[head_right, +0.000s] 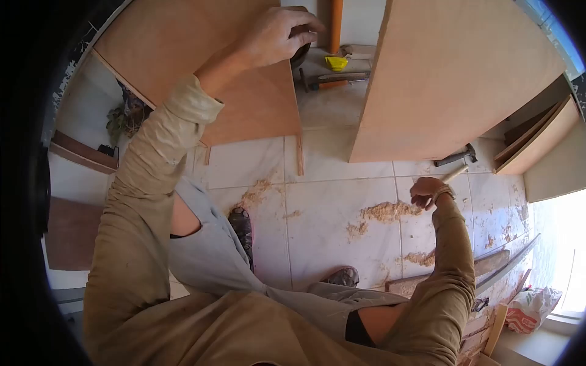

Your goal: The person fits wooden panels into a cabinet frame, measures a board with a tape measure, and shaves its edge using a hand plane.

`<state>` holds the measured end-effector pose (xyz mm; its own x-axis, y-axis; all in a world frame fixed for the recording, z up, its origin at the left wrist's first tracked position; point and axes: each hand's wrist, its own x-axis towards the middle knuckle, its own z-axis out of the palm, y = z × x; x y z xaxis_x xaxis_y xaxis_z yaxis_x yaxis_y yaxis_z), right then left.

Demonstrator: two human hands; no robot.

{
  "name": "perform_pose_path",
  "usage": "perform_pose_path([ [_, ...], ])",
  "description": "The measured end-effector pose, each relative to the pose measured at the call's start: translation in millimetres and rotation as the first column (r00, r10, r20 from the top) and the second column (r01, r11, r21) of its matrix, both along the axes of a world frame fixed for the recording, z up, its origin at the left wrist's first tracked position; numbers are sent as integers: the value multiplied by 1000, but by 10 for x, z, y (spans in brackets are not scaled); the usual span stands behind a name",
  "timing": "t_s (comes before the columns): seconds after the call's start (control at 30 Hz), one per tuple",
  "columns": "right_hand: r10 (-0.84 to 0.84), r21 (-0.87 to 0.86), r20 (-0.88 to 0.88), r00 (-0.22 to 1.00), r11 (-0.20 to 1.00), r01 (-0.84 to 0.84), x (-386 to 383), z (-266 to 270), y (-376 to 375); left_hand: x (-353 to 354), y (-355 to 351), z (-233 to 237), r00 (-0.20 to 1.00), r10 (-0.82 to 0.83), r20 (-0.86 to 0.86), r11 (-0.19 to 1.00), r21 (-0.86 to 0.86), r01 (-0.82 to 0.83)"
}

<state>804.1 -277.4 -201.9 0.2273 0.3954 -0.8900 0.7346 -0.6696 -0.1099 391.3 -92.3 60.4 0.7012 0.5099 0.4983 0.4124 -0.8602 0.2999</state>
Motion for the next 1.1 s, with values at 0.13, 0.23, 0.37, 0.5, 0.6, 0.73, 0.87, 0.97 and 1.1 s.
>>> perform_pose_path([
  [0.13, 601, 335, 78, 795, 735, -589, -1810, -351, 411, 182, 91, 55, 968, -56, -244, 983, 158, 97],
  [0.23, 492, 702, 196, 848, 533, -472, -2926, -721, 964, 248, 220, -217, 863, 150, -483, 934, 356, 37],
  [0.37, 11, 886, 151, 988, 441, -140, -3776, -1086, 1243, 188, 299, -479, 800, 221, -558, 908, 417, 40],
  [0.5, -79, 911, 99, 992, 409, -58, -3759, -1461, 1280, 120, 295, -518, 759, 289, -583, 896, 443, -1],
  [0.6, -82, 925, 106, 991, 374, -68, -3608, -1526, 1245, 111, 270, -538, 746, 311, -589, 894, 448, -18],
  [0.73, -42, 912, 101, 994, 402, -76, -3516, -1543, 1234, 127, 266, -551, 733, 324, -598, 894, 446, -32],
  [0.87, -54, 924, 95, 994, 377, -67, -3506, -1598, 1239, 169, 250, -547, 719, 334, -609, 894, 447, -36],
  [0.97, -74, 930, 72, 995, 365, -40, -3500, -1644, 1224, 175, 258, -554, 710, 342, -616, 894, 446, -44],
  [1.1, -94, 932, 60, 994, 362, -22, -3491, -1622, 1237, 180, 259, -556, 702, 352, -619, 892, 449, -52],
])
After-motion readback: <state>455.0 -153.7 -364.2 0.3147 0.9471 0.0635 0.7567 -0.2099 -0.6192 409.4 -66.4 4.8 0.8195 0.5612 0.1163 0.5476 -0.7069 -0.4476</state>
